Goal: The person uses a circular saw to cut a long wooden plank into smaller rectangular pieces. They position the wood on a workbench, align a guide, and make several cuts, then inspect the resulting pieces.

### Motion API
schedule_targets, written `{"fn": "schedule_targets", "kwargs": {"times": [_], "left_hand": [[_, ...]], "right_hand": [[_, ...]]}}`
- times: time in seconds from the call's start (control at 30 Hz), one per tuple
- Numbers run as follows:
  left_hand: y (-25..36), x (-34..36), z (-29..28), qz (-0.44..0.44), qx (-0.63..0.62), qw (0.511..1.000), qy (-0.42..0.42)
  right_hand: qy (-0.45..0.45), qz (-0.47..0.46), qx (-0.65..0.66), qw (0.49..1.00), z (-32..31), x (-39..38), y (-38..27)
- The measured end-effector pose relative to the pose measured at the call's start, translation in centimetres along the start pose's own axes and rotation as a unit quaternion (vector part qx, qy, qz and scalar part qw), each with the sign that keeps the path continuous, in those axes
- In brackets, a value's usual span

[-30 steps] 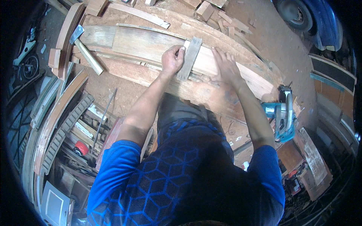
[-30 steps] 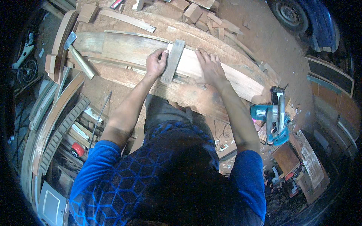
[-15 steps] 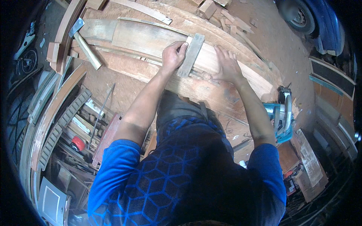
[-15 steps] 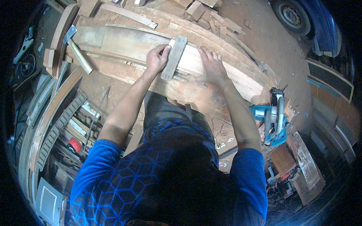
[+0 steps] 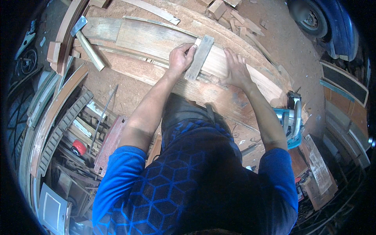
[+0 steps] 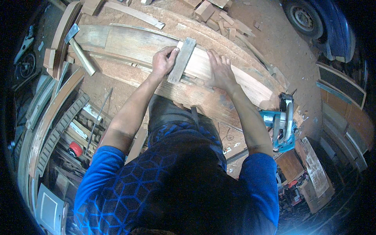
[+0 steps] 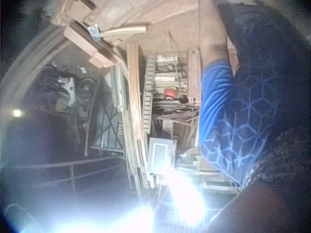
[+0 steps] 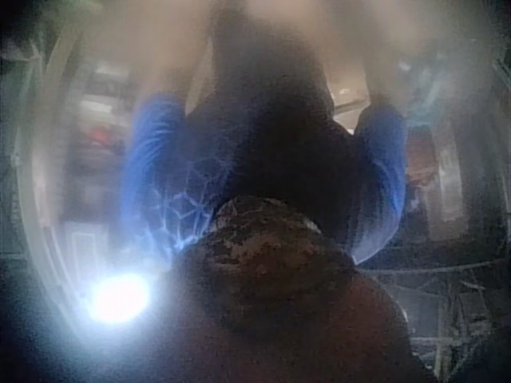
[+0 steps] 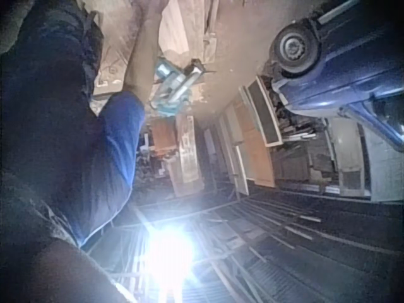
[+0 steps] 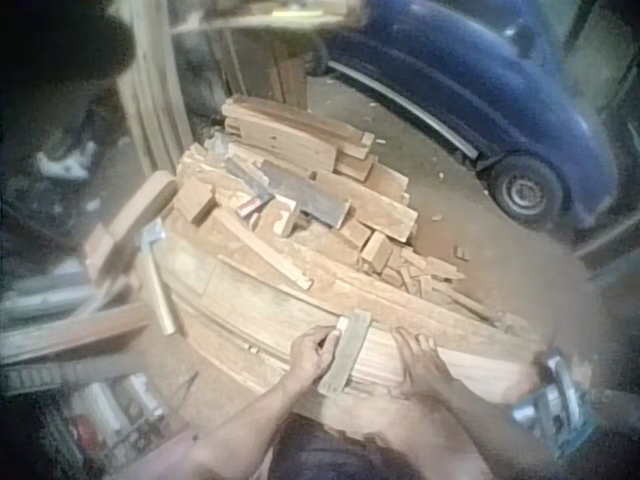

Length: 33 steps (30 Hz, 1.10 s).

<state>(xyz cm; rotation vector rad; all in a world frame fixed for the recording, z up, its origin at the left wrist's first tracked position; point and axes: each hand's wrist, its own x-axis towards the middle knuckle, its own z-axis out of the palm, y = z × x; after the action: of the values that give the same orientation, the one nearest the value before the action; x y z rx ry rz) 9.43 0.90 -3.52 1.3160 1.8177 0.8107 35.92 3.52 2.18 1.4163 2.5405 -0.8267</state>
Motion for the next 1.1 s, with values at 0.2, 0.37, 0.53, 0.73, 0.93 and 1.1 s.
{"fn": "schedule_targets", "kwargs": {"times": [0.2, 0.37, 0.53, 0.73, 0.93, 1.1], "left_hand": [[0.2, -0.1, 0.1, -0.024, -0.004, 1.0, -0.004], [0.7, 0.0, 0.1, -0.061, 0.003, 0.998, -0.01], [0.2, 0.0, 0.4, -0.064, -0.004, 0.998, -0.001], [0.1, 0.0, 0.4, -0.059, -0.011, 0.998, -0.002], [0.5, 0.0, 0.3, -0.057, 0.008, 0.998, -0.009], [1.1, -0.1, 0.3, -0.066, 0.007, 0.998, 0.004]], "right_hand": [[-0.006, 0.001, 0.005, 1.0, -0.3, 0.0, -0.1], [-0.006, 0.002, 0.002, 1.0, -0.4, -0.1, 0.0], [-0.012, -0.004, -0.015, 1.0, -0.5, -0.1, 0.0], [0.011, 0.006, -0.016, 1.0, 0.0, -0.3, -0.4], [-0.038, 0.006, 0.01, 0.999, -1.1, 0.1, 0.1], [-0.025, 0.0, -0.007, 1.0, -0.4, 0.1, -0.1]]}}
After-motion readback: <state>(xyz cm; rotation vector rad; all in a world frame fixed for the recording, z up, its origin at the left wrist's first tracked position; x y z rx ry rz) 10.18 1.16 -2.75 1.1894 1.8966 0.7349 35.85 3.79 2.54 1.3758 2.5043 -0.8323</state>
